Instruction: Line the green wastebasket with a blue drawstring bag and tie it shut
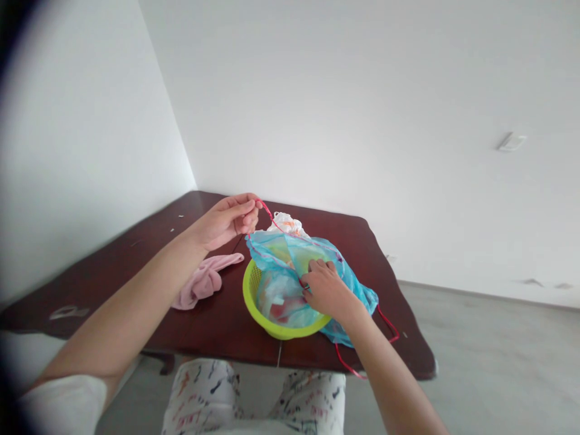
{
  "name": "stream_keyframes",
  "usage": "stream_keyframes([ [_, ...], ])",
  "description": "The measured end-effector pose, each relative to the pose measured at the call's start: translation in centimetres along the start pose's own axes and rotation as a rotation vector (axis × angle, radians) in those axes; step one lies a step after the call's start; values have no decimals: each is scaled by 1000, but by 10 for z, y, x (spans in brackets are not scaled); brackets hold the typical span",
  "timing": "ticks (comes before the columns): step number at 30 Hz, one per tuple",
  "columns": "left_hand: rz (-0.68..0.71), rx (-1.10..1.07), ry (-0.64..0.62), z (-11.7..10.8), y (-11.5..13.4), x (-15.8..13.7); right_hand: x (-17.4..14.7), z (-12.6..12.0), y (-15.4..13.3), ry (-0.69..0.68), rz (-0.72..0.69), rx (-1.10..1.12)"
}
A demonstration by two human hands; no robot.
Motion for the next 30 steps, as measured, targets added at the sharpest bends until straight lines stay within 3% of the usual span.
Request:
stream_keyframes([
  [11, -20, 12, 22, 3, 0, 1, 6, 0, 3, -40, 28, 167],
  [23, -22, 4, 23, 9, 1, -1, 19, -17, -2, 103, -53, 612],
  [27, -29, 14, 41, 6, -1, -2, 18, -20, -7, 114, -137, 640],
  [30, -37, 11, 66, 0, -2, -2, 9, -35, -4, 161, -133, 647],
])
Point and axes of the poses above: each hand's wrist, its own x-axis towards the middle knuckle, its own z-axis out of the palm, y = z × x, the point moved 8 cm from there along x, towards the middle knuckle, and after that the axes turned 15 degrees about x, right-handed, at the moved point
